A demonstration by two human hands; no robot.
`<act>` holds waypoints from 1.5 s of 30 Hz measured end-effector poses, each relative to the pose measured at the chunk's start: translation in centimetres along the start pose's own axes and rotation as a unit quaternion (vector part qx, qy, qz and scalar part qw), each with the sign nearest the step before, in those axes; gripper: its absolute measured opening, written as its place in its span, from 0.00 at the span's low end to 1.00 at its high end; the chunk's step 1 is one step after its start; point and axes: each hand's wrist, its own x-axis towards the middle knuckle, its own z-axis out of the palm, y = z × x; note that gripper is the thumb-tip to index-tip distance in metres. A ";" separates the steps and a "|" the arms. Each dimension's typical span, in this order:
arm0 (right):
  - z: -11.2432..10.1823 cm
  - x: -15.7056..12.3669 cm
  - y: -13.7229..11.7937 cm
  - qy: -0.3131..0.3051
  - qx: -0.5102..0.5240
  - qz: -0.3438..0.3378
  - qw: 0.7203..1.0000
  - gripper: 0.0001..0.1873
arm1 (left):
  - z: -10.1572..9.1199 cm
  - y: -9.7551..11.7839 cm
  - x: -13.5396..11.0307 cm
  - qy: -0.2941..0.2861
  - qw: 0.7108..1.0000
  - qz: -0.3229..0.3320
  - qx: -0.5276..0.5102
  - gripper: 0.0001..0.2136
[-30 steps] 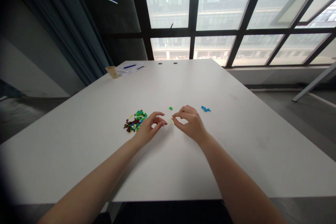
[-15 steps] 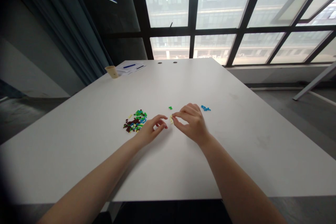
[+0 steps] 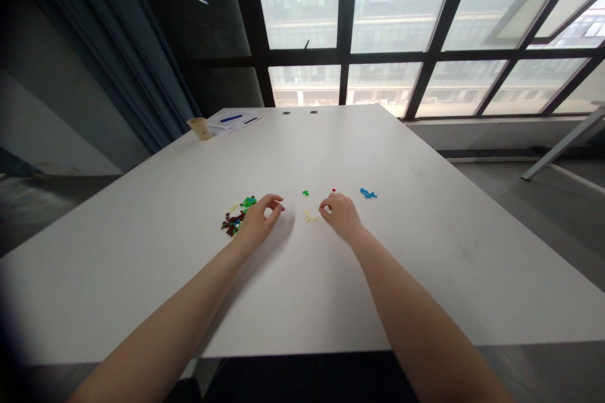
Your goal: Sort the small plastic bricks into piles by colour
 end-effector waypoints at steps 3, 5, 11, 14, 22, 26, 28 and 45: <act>0.3 0.1 -0.4 -0.020 -0.005 0.004 1.000 0.08 | 0.2 0.0 0.0 -0.009 1.000 0.000 -0.006 0.09; 0.4 0.1 -0.6 -0.036 -0.007 0.002 0.999 0.08 | 0.3 0.1 0.0 -0.014 1.000 -0.002 -0.008 0.09; 0.2 -0.1 -0.8 -0.065 -0.007 -0.005 0.998 0.08 | 0.2 0.4 -0.1 -0.019 1.000 -0.006 -0.011 0.09; 0.1 -0.1 -0.8 -0.071 -0.008 -0.006 0.997 0.09 | 0.3 0.4 -0.1 -0.019 1.000 -0.007 -0.011 0.09; 0.1 -0.2 -0.7 -0.076 -0.016 -0.004 0.997 0.08 | 0.4 0.0 0.0 -0.021 1.000 -0.010 -0.014 0.09; 0.1 -0.2 -0.7 -0.077 -0.014 -0.004 0.997 0.09 | 0.4 0.0 0.0 -0.022 0.999 -0.014 -0.019 0.10; 0.0 -0.2 -0.7 -0.076 -0.012 -0.003 0.997 0.09 | 0.4 0.1 0.0 -0.021 0.999 -0.012 -0.021 0.10; -0.3 -0.7 -1.0 -0.058 0.010 -0.017 0.998 0.15 | 0.0 0.0 0.1 -0.014 1.000 -0.011 -0.018 0.09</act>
